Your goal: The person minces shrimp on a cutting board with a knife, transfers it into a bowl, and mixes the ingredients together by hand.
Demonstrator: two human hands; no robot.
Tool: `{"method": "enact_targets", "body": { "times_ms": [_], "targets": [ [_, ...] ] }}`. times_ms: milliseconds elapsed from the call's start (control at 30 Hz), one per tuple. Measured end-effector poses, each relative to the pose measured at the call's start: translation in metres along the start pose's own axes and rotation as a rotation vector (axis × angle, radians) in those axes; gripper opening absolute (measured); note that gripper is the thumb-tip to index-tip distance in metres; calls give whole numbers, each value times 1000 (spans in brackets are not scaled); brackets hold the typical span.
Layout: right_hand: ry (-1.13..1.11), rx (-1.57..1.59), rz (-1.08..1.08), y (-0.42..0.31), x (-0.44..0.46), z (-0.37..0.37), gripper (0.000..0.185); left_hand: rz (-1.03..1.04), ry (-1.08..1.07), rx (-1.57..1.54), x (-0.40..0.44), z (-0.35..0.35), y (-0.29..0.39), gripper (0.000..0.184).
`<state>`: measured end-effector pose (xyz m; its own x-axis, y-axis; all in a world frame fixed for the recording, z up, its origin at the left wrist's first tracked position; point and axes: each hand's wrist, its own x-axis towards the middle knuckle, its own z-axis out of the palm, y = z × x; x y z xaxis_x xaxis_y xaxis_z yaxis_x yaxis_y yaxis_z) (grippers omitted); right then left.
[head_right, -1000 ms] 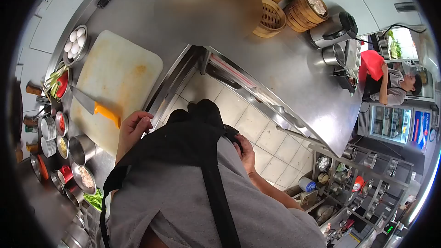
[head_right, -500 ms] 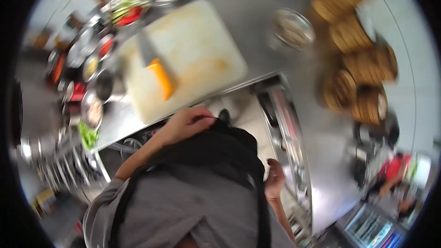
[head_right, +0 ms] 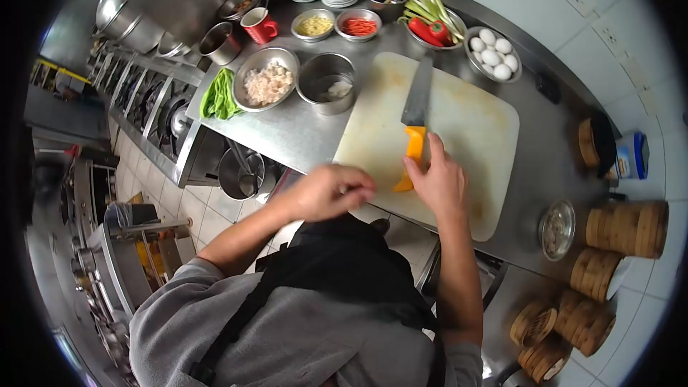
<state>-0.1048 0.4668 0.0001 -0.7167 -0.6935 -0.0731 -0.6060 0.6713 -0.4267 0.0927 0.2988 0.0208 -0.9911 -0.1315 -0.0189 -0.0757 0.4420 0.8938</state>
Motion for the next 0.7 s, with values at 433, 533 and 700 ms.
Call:
{"method": "enact_targets", "body": {
  "times_ms": [433,533,700],
  "targets": [
    [-51,224,286,34,-6,-29,47,-381,-33,1035,159,-117,-94,25],
    [67,251,268,53,-48,-40,45,-390,-50,1007,164,-117,-102,27],
    [250,64,273,91,-125,-37,53,-273,111,1097,154,-124,-107,25]
  ]
}}
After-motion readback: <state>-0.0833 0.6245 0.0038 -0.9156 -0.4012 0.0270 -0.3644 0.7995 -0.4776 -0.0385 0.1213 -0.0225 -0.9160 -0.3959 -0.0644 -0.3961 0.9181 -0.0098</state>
